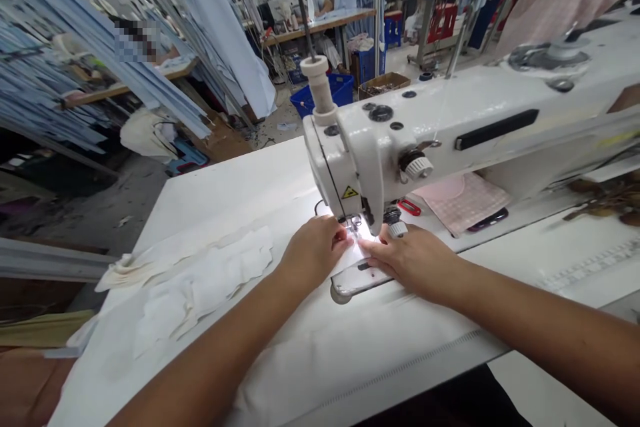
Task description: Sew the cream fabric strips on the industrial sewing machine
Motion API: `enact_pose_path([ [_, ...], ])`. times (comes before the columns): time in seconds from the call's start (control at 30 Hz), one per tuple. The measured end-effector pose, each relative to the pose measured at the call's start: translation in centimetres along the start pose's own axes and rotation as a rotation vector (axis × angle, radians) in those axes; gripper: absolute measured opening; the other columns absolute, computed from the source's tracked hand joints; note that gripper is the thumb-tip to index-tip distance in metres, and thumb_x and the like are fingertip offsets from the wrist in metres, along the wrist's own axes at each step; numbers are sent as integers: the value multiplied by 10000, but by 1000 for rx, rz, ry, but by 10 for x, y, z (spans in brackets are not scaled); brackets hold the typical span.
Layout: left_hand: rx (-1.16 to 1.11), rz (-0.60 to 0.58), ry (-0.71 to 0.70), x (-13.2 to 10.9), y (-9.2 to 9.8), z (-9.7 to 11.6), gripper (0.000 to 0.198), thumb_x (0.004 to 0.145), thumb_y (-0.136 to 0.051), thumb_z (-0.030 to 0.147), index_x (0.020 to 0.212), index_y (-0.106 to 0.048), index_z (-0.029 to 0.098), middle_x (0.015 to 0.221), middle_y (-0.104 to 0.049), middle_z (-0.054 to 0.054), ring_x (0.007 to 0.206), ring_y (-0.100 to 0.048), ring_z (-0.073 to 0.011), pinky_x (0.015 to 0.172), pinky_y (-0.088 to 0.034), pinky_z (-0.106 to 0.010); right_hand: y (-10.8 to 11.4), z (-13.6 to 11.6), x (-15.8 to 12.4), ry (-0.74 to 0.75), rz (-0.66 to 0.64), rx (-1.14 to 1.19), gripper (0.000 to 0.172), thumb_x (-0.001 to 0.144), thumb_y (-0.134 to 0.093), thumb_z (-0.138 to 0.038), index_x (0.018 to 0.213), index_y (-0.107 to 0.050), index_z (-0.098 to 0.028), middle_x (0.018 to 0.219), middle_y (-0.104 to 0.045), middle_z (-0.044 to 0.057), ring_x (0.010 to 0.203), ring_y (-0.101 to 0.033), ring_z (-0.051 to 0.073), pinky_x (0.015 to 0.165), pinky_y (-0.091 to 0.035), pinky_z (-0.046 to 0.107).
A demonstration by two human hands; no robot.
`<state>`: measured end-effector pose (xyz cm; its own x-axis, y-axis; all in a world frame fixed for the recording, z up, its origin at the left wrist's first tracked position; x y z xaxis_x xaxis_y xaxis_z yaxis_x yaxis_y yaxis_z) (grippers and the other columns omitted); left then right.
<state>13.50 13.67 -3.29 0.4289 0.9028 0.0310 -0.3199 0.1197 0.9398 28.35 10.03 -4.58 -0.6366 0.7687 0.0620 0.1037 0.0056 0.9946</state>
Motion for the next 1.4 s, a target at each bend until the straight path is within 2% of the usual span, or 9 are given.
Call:
enact_pose_path([
  [0.13,149,140,-593,-22,2,15,208,880,-402,75,889,-585,173,875,-658,-38,815,-590,-165,710,-475,-301,3,3,-5,75,-18,16,240,887,-506,-204,1108,-598,-221,885,-613,68,605,-467,112,497,-194,239],
  [0.2,195,122,-732,-31,0,19,245,907,-352,67,986,-565,161,904,-661,-42,832,-592,-153,733,-485,-297,5,4,-9,145,-16,-7,294,850,-527,-131,1118,-599,-227,901,-613,67,634,-478,119,509,-207,240],
  [0.27,222,100,-785,-35,-1,21,248,913,-336,62,1021,-546,138,873,-659,-45,825,-597,-153,733,-499,-299,6,5,-11,199,-18,-31,389,782,-545,-42,1118,-600,-231,891,-611,59,665,-489,128,522,-215,240],
  [0.4,220,98,-815,-36,-2,22,250,905,-327,40,1036,-530,105,874,-656,-63,850,-601,-166,716,-524,-295,9,6,-14,257,-6,-62,506,709,-531,23,1138,-587,-239,871,-607,49,695,-498,143,527,-213,248],
  [0.63,158,114,-825,-35,2,19,241,917,-340,58,1060,-527,115,930,-654,-64,870,-589,-152,774,-527,-283,10,6,-13,280,21,-91,397,748,-540,-33,1087,-603,-230,860,-630,50,685,-516,144,511,-195,258],
  [0.83,158,204,-844,-27,9,16,225,925,-346,77,1003,-549,136,865,-661,-45,785,-592,-137,714,-519,-251,8,10,-4,229,11,-119,400,766,-563,-56,1120,-602,-240,726,-631,33,652,-534,140,521,-241,234],
  [1.1,115,230,-869,-18,6,-2,196,901,-400,87,1028,-540,139,885,-667,-52,843,-593,-147,732,-507,-255,4,15,0,152,83,-100,367,824,-558,-168,1170,-601,-284,798,-641,68,780,-573,176,647,-410,256],
  [1.23,134,166,-817,-13,5,-8,201,915,-383,110,964,-569,170,877,-662,-42,849,-585,-141,730,-490,-245,1,15,1,139,105,-112,384,824,-550,-154,1183,-589,-285,829,-632,72,797,-576,187,676,-446,289],
  [1.4,104,181,-805,-7,6,-14,226,925,-380,131,940,-602,168,845,-655,-46,803,-569,-146,687,-473,-242,-1,15,5,161,156,-74,345,862,-473,-140,1159,-593,-269,896,-636,75,760,-575,175,643,-459,293],
])
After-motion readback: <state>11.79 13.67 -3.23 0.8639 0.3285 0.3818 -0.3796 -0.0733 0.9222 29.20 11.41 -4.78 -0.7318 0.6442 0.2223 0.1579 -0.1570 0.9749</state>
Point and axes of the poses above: each hand's wrist, its own x-axis towards the middle knuckle, its own y-axis out of the back of the hand, z = x × y, the point moved 4 cm from there along x, towards the middle knuckle
